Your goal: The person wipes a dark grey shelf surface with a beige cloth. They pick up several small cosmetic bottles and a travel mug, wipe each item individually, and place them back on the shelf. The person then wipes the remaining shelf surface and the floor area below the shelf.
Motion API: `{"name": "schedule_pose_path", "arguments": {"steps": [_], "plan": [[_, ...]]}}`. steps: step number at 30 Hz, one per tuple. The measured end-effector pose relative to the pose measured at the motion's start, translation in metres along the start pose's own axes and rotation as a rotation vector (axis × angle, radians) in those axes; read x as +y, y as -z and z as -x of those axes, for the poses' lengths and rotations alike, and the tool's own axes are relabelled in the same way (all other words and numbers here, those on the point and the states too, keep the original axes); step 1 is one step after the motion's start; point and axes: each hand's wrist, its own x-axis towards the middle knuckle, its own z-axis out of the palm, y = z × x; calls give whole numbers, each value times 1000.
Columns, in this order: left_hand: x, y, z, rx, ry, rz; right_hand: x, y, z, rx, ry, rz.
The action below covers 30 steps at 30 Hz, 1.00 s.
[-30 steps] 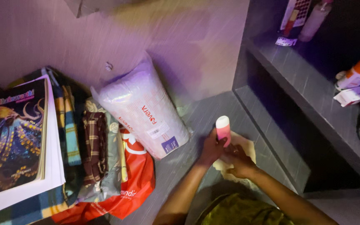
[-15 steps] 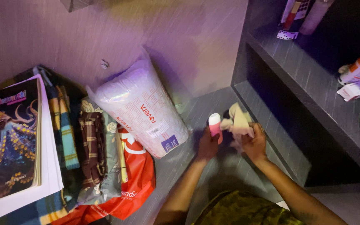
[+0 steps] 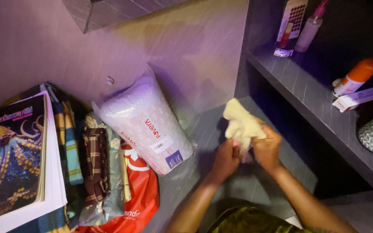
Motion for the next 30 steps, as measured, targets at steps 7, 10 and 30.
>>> {"name": "schedule_pose_path", "arguments": {"steps": [7,10,30], "plan": [[26,9,-28,-8,8,547,-35,7,0,-107,364,274],[15,-3,-37,-20,21,706,-47,8,-4,-156,450,350],[45,38,-70,-22,49,985,-21,20,8,-312,88,54]]}}
